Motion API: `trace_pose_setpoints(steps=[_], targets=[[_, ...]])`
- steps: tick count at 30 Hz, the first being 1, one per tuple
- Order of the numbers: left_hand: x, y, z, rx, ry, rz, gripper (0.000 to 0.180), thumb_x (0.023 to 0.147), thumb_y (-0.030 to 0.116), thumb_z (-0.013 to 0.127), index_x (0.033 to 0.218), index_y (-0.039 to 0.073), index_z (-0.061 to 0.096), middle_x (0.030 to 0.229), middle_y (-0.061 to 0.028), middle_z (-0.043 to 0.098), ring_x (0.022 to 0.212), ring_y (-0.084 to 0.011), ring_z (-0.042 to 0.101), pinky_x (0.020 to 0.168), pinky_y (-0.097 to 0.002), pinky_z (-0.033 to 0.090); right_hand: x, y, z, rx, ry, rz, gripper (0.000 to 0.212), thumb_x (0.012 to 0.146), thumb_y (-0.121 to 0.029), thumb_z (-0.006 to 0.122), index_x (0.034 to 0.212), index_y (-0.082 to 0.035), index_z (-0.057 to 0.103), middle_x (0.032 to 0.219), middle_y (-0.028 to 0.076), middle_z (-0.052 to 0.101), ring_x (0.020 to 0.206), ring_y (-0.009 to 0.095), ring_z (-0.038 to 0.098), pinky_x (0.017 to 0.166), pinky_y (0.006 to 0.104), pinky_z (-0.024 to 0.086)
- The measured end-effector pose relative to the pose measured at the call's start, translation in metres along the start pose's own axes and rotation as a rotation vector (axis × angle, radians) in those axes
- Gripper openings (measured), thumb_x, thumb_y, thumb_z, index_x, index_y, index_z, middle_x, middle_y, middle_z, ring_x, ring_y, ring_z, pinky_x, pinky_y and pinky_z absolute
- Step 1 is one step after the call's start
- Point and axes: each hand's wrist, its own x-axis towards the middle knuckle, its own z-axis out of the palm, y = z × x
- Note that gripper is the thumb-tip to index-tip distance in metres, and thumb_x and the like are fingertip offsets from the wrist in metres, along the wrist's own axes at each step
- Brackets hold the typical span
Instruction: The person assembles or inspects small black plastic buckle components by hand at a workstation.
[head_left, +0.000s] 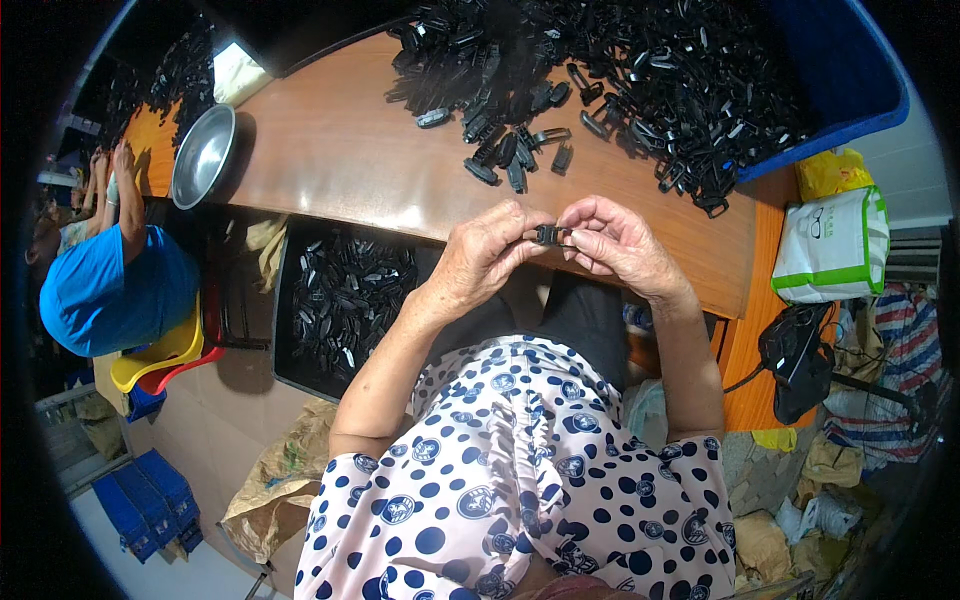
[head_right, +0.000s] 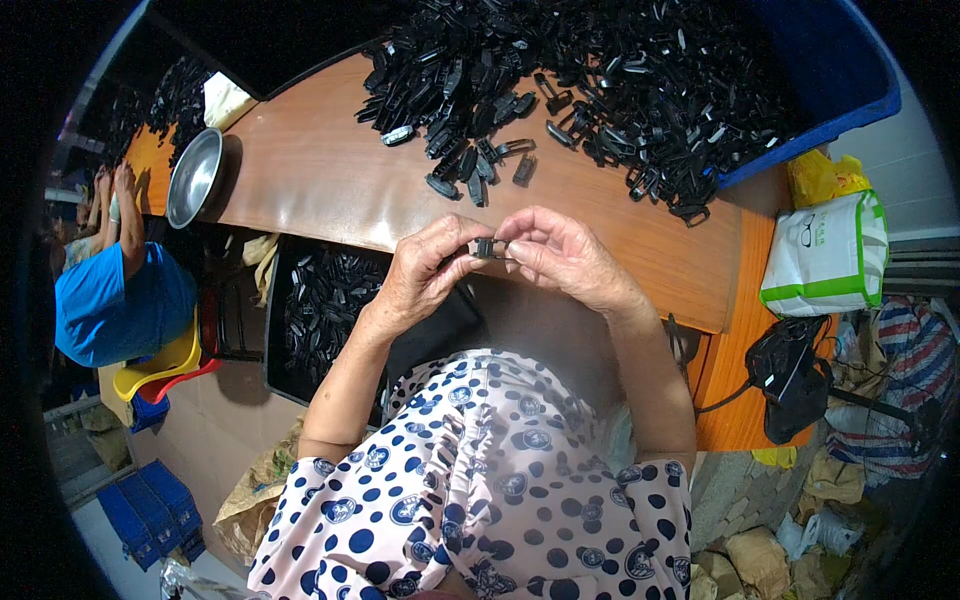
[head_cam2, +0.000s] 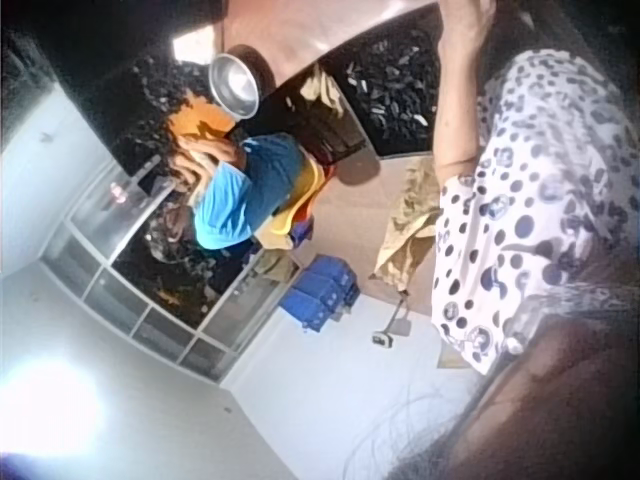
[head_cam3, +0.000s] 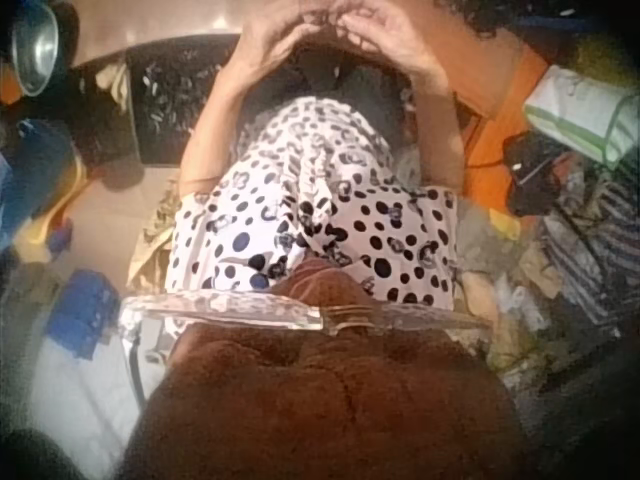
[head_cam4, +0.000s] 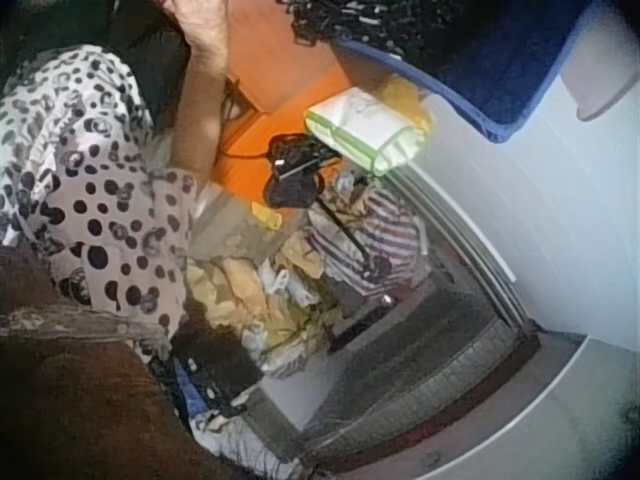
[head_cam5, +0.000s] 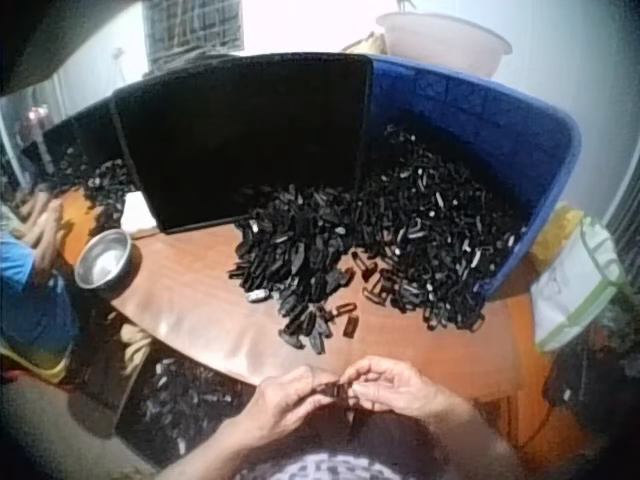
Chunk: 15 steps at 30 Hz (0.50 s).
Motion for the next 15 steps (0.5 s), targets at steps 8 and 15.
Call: trace_pose_setpoints(steps=[8,15], targets=[[-0.006,0.013,-0.002,0.258,-0.039,0.055,0.025,0.078,0.007,0.067,0.102,0.003,0.061,0.086,-0.0111,0.059,0.074,-0.0269,0.059,0.063,-0.0342,0.048,0.0,0.0,0.016,-0.05,0.094,0.112,0.01,0.09,-0.012,0.061,0.096,-0.007,0.055,0.079,-0.002,0.057,0.065,0.0,0.049,0.049,0.0101,0.034],[-0.022,0.01,-0.005,0.3,-0.106,0.063,0.024,0.075,0.006,0.069,0.097,0.002,0.06,0.081,-0.0113,0.058,0.071,-0.0284,0.058,0.061,-0.0344,0.047,0.008,0.026,0.006,0.001,-0.026,0.277,0.015,0.088,-0.02,0.065,0.092,-0.01,0.053,0.08,0.0,0.06,0.063,0.003,0.05,0.051,0.0149,0.036]])
